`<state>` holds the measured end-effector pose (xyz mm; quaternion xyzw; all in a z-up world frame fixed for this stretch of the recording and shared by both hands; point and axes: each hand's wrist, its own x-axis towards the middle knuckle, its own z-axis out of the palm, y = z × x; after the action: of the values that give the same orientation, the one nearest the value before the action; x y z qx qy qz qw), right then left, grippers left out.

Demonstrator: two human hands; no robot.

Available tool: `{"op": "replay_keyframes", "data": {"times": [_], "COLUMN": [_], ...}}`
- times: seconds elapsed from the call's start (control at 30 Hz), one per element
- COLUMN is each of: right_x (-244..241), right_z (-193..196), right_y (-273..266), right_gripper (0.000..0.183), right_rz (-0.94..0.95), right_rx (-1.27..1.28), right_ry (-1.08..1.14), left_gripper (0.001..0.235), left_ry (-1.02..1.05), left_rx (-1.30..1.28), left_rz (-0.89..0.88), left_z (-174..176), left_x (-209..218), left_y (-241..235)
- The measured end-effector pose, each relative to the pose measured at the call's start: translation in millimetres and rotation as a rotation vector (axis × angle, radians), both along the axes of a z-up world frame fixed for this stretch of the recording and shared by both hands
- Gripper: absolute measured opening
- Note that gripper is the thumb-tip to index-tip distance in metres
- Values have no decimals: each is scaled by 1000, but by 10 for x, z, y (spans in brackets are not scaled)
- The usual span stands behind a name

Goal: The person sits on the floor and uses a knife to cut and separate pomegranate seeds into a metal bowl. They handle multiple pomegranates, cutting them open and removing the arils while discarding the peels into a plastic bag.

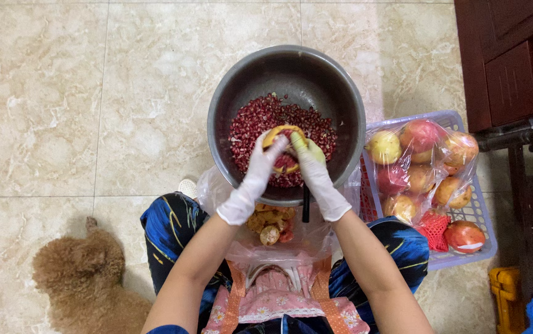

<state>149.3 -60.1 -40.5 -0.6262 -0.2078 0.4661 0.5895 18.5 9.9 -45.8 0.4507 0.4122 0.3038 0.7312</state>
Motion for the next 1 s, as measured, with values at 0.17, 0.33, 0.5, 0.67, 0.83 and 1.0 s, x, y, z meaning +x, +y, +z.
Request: {"op": "replay_keyframes", "data": {"times": [0.17, 0.33, 0.5, 0.67, 0.83, 1.0], "right_x": [-5, 169, 233, 293, 366, 482], "right_z": [151, -28, -59, 29, -5, -277], "right_y": [-133, -195, -148, -153, -196, -263], "right_gripper": [54, 51, 56, 60, 66, 70], "right_rz": [113, 82, 161, 134, 151, 140], "right_rx": [-163, -17, 104, 50, 19, -198], "right_ry": [-490, -349, -175, 243, 231, 161], "left_gripper": [62, 64, 59, 51, 58, 66], "left_ry": [41, 101, 165, 73, -113, -158], "left_rx": [-9, -241, 439, 228, -17, -263], "left_rz": [41, 42, -33, -103, -120, -26], "left_z": [-174, 5, -26, -301, -459, -371], "left_x": [24, -5, 1, -71, -74, -64], "left_y": [196, 187, 26, 161, 289, 334]}}
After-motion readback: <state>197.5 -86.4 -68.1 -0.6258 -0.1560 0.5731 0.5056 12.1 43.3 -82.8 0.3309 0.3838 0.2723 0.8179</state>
